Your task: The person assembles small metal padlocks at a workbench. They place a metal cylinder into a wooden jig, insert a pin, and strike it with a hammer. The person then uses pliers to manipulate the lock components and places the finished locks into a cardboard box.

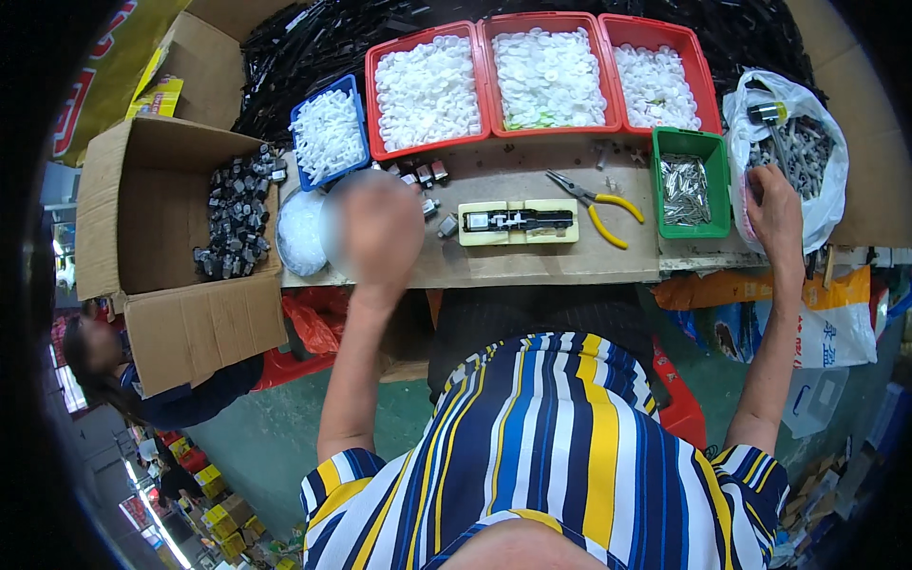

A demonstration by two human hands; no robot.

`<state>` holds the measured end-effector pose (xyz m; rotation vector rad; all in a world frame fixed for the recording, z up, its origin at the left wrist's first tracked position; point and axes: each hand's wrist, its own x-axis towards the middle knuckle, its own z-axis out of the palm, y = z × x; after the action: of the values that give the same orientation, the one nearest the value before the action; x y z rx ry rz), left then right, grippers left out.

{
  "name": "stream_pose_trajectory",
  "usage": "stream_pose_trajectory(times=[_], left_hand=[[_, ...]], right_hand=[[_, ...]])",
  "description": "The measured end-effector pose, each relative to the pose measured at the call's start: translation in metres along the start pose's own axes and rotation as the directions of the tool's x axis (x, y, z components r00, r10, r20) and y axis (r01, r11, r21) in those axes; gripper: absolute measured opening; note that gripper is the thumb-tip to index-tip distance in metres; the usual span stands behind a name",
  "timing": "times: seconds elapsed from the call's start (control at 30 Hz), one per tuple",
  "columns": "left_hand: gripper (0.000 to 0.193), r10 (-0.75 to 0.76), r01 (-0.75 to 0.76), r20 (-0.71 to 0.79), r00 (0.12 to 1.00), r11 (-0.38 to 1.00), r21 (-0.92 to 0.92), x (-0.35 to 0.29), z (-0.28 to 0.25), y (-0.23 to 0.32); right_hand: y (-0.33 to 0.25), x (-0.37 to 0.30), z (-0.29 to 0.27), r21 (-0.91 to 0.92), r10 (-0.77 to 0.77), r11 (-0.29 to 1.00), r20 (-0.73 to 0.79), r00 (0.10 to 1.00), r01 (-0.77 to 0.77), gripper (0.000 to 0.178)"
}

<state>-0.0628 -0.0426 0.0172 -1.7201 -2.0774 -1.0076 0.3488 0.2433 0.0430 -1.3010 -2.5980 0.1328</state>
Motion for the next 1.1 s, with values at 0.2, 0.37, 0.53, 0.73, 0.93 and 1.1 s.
stream_pose_trajectory(times=[0.2, 0.37, 0.53, 0.73, 0.93, 1.1], left_hand=[[0.020, -0.092, 0.087, 0.015, 0.996, 0.971, 0.222, 0.035, -0.031, -0.076], [0.029, -0.042, -0.020, 0.324, 0.945, 0.982, 0.186, 0.060, -0.034, -0.106], [0.019, 0.069, -0.116, 0.335, 0.940, 0.986, 0.123, 0.076, -0.032, -0.117], [0.009, -0.150, 0.158, 0.104, 0.983, 0.985, -0.070, 0.080, -0.026, -0.125], [0.013, -0.469, 0.496, 0.160, 0.869, 0.816, -0.298, 0.081, -0.033, -0.112], [0.008, -0.457, 0.455, 0.199, 0.867, 0.562, -0.691, 0.077, -0.030, -0.042]], right_hand=[[0.012, 0.001, 0.005, 0.075, 0.052, 0.996, -0.113, 0.992, -0.044, 0.013], [0.007, 0.001, 0.000, 0.112, 0.051, 0.993, -0.128, 0.990, -0.037, 0.014], [0.011, 0.000, 0.000, 0.101, 0.054, 0.994, -0.123, 0.991, -0.042, 0.014], [0.015, 0.000, 0.002, 0.165, 0.059, 0.986, -0.147, 0.987, -0.035, 0.014], [0.020, -0.006, -0.006, 0.320, 0.167, 0.944, -0.258, 0.951, -0.079, 0.014], [-0.063, 0.002, -0.024, 0.593, 0.087, 0.798, -0.288, 0.954, 0.106, 0.018]])
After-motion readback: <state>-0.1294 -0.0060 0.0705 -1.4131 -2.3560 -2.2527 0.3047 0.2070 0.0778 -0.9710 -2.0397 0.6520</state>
